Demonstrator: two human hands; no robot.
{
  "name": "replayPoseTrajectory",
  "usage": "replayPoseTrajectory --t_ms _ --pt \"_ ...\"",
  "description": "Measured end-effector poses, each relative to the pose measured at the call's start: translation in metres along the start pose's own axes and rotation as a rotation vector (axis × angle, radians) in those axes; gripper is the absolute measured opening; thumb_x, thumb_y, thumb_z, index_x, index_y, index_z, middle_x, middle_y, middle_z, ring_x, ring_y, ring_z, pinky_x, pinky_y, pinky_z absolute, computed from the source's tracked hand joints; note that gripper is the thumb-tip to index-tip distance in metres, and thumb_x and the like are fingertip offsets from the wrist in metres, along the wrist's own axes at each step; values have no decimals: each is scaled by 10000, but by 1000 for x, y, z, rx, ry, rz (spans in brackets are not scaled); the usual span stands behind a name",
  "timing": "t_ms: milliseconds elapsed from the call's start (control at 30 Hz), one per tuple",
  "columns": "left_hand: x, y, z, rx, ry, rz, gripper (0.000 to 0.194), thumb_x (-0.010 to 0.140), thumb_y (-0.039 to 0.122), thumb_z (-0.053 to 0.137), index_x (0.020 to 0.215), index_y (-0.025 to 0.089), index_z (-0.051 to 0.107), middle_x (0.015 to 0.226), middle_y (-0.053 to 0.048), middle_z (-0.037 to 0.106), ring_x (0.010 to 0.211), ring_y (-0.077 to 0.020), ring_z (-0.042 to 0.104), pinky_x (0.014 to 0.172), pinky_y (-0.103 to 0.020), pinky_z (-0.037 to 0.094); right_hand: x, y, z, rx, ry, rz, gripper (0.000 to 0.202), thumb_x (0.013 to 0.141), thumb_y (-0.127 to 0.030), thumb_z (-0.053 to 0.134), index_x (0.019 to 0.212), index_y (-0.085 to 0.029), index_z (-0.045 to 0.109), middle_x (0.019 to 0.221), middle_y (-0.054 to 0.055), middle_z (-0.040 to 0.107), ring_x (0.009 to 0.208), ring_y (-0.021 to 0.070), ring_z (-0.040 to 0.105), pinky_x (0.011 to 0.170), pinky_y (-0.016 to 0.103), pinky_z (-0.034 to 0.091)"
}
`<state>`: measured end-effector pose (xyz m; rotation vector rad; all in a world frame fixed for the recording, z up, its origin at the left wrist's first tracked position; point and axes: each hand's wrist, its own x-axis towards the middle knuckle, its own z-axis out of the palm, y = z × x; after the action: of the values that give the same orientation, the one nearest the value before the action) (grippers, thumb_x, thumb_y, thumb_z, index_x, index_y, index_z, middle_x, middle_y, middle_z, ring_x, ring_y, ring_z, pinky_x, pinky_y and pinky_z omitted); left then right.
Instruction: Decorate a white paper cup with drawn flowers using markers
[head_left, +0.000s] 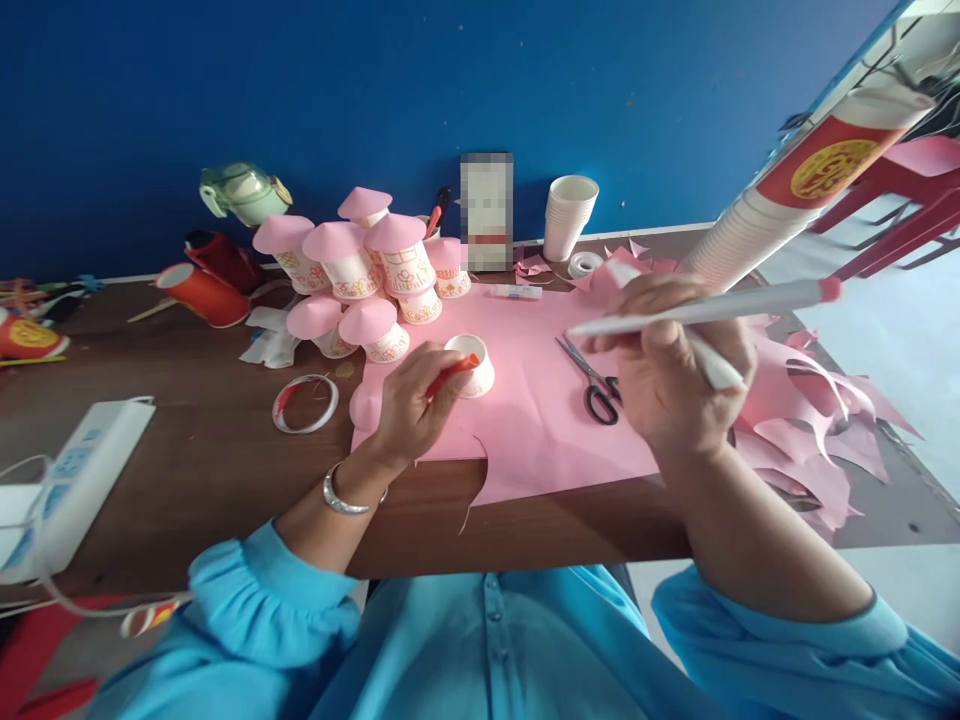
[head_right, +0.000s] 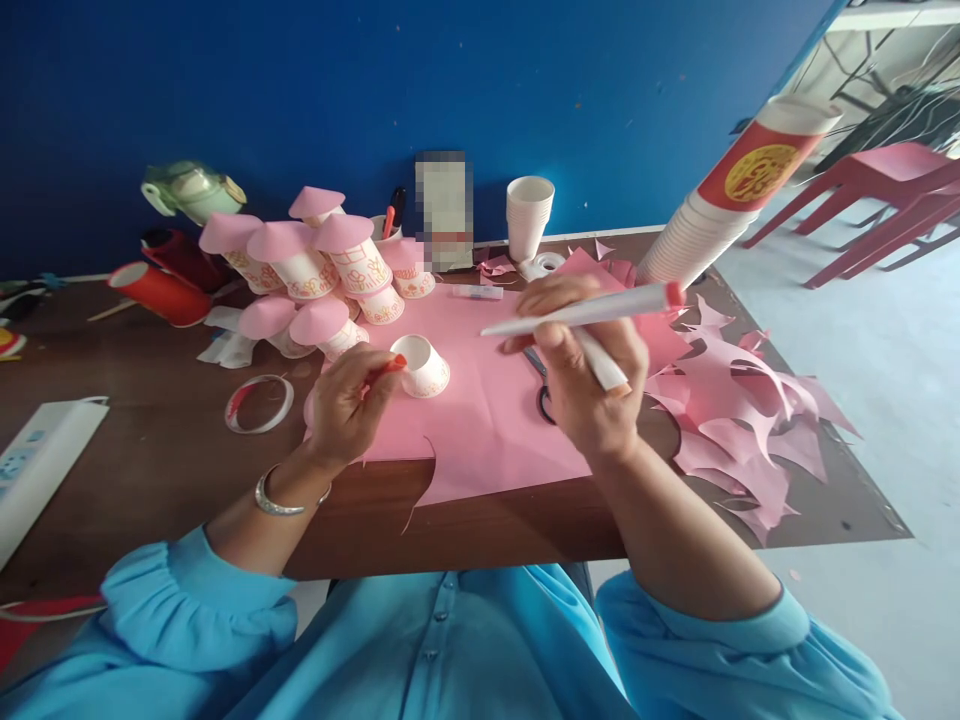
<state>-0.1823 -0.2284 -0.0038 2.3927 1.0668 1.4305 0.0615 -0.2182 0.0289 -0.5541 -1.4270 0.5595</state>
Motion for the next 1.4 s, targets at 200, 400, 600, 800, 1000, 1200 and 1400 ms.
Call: replayPoseTrajectory --t_ms 200,400,600,800,1000,1200,1400 --pt "-6 -2 8 253 -308 314 259 993 361 630 800 192 664 692 -3 621 635 -125 560 522 -281 366 -9 19 -1 -302 -96 59 44 973 -229 667 956 -249 702 899 14 668 729 155 654 670 343 585" --pt "-13 0 17 500 -416 376 436 1053 360 526 680 167 644 562 0 558 507 -129 504 454 -308 214 -23 26 11 -384 -272 35 100 996 -180 603 1018 -246 674 945 24 713 794 159 687 729 322 565" --pt "-13 0 6 406 -140 273 422 886 499 757 659 194 574 581 27 558 529 -113 512 496 -293 334 -23 26 10 -434 -277 53 67 996 -214 622 1035 -244 668 943 25 717 809 173 696 754 330 556" --pt "-8 -31 5 -108 205 -281 691 785 549 834 1329 243 539 1265 -110 628 1119 -234 638 897 -384 563 -24 22 11 -426 -256 0 96 1004 -197 603 1065 -236 666 964 40 719 826 174 712 767 338 572" --pt "-10 -45 16 -503 -182 -655 622 848 526 768 1362 223 591 1389 -134 650 1272 -284 623 1029 -427 543 -25 17 11 -397 -215 -7 109 996 -230 615 1084 -232 678 977 50 734 770 172 723 707 336 592" --pt "-12 -35 17 -707 -62 -730 481 932 588 618 1236 219 671 1145 -93 722 1056 -247 686 847 -392 585 -24 8 14 -418 -251 -171 123 942 -146 658 1012 -246 681 865 28 732 776 185 722 694 337 605" --pt "-14 -35 21 -783 -51 -766 469 958 622 566 1187 228 675 1138 -118 739 1013 -263 710 784 -405 620 -29 -1 18 -409 -343 -280 232 908 -112 692 1105 -231 668 867 37 753 751 189 752 658 314 638"
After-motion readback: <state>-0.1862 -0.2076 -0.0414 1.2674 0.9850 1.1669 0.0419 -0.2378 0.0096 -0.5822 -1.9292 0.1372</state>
